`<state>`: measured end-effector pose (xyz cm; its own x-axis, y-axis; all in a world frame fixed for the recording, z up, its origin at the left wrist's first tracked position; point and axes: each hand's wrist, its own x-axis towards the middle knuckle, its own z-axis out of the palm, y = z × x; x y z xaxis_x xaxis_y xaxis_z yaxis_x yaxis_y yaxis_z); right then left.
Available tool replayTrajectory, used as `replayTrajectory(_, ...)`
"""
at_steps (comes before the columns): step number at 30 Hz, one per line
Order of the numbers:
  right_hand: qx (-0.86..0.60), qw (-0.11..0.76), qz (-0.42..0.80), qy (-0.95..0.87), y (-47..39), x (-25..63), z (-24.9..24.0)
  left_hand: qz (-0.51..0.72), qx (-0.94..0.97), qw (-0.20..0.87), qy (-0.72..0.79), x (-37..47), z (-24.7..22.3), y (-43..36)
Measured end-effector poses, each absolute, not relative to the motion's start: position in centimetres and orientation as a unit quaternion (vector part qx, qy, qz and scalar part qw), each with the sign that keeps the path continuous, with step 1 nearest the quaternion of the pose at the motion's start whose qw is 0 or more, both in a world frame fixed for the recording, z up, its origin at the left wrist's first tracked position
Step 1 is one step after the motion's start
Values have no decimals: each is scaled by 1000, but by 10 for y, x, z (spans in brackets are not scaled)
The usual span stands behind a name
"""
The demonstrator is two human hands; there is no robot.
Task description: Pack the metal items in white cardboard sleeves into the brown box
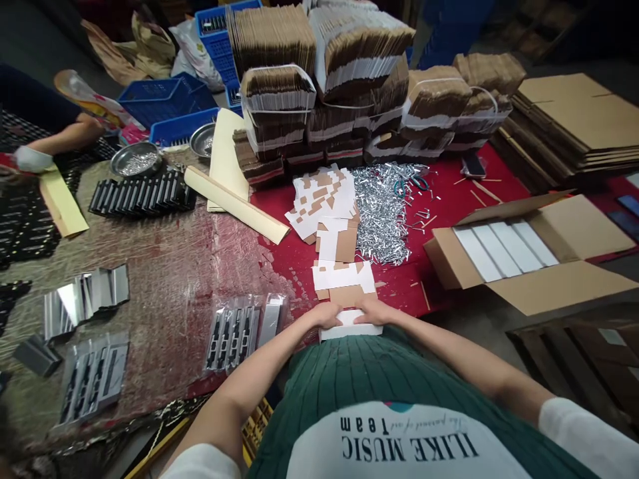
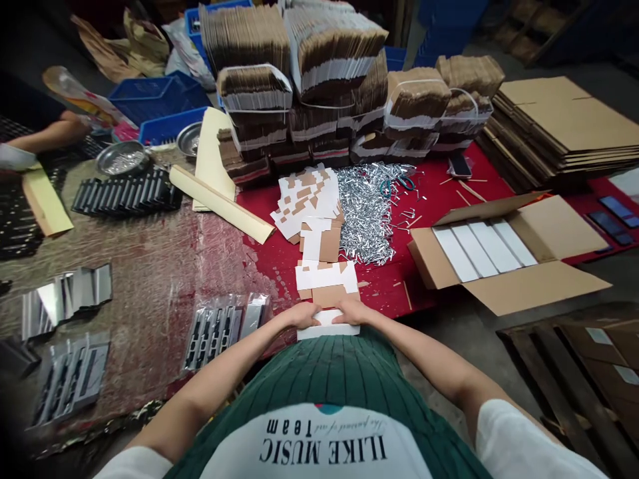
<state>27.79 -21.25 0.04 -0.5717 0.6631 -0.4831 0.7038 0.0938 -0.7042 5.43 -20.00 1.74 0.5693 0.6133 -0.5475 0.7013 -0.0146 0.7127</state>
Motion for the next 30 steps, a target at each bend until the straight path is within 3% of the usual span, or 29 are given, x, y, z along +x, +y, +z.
replayTrajectory(2,531,-26,-453,716,-213,276,1,-37,709,505,491,47,13,-204)
replayTrajectory(5,650,-139,-453,594,-212,273,6,64,639,515,568,33,10,-216)
replayTrajectory(9,590,-209,-523,579,-208,241,15,217,499,548,635,44,7,-228)
replayTrajectory(11,576,-228,-447,646,-202,216,16,248,507,544,621,53,6,-229)
replayTrajectory(13,563,-183,-343,730,-193,196,14,252,531,481,651,48,6,-231)
replayTrajectory(16,512,-100,-280,806,-179,185,6,188,553,294,757,9,4,-245)
replayTrajectory(19,469,-104,-294,826,-168,203,2,24,570,123,812,-42,-3,-268)
replayTrajectory(21,506,-147,-277,804,-160,230,1,-68,583,84,805,-64,-10,-284)
replayTrajectory(24,741,-209,-205,605,-142,287,-6,-129,591,69,793,-71,-20,-299)
replayTrajectory(27,901,-126,-204,363,-122,336,-24,-145,574,45,805,-61,-26,-296)
replayTrajectory(30,901,-75,-258,342,-110,359,-38,-150,582,40,798,-54,-27,-286)
